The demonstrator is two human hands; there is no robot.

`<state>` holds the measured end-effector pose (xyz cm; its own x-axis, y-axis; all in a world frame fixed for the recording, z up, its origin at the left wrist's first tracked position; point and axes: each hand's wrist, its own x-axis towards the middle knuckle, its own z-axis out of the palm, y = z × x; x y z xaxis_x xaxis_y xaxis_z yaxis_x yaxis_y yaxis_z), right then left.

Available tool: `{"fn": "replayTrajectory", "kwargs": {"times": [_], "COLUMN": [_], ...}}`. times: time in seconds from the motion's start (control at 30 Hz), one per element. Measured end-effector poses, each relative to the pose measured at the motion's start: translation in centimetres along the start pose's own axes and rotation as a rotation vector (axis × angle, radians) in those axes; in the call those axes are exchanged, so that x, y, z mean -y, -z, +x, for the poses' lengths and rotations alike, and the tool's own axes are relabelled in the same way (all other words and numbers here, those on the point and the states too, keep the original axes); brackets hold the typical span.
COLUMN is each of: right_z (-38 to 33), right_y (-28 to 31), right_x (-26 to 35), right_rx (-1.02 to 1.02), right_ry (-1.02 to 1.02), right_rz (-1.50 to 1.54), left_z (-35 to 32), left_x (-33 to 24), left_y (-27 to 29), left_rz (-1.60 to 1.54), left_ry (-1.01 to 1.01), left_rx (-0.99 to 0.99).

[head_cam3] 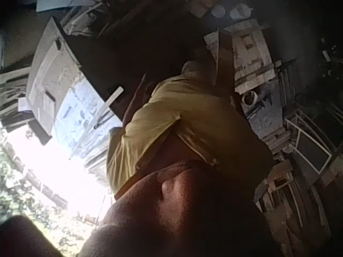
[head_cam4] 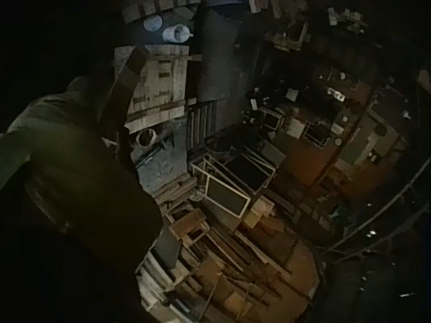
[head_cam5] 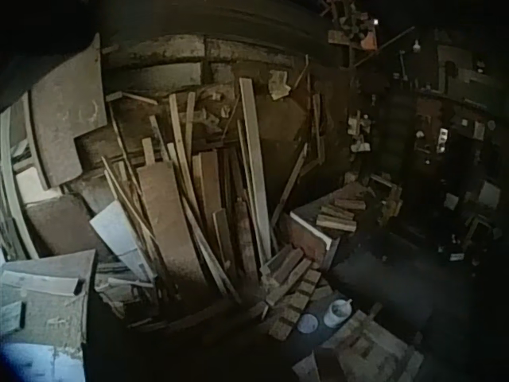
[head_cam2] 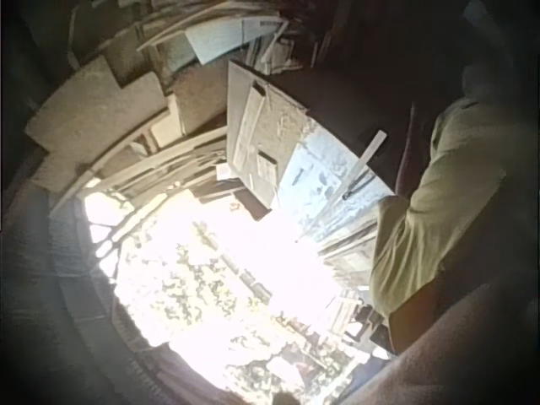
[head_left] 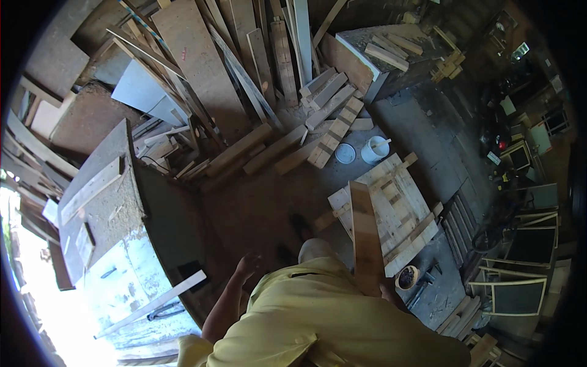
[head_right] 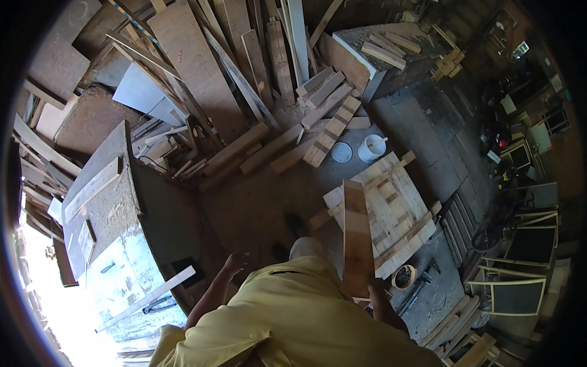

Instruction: The person hammers nails into a wooden structure using a hammer, then removes a metal clamp and repositions wooden planks on a workbench.

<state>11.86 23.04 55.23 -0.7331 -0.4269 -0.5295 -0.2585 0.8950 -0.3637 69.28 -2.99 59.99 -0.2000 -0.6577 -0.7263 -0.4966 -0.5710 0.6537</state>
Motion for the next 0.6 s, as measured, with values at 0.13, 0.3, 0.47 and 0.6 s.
{"fn": "replayTrajectory", "kwargs": {"times": [0.13, 0.3, 0.47, 0.6], "right_z": [7.5, 17.6, 32.3, 27.0], "right_y": [-2.8, -2.4, -3.6, -8.8], "right_x": [8.6, 23.3, 37.1, 50.4], "right_rx": [0.188, 0.161, 0.259, 0.704], "right_ry": [-0.164, -0.189, -0.070, -0.175], "right_rz": [0.227, 0.170, 0.192, -0.069], "left_z": [1.3, 0.1, -1.1, -5.5], "left_x": [2.6, -5.9, -8.0, -7.4], "left_y": [1.6, 2.6, 3.1, 2.1], "left_rz": [0.401, 0.025, -0.059, 0.161], "left_ry": [-0.276, 0.098, 0.206, 0.255], "left_rx": [-0.102, -0.240, -0.464, -0.582]}}
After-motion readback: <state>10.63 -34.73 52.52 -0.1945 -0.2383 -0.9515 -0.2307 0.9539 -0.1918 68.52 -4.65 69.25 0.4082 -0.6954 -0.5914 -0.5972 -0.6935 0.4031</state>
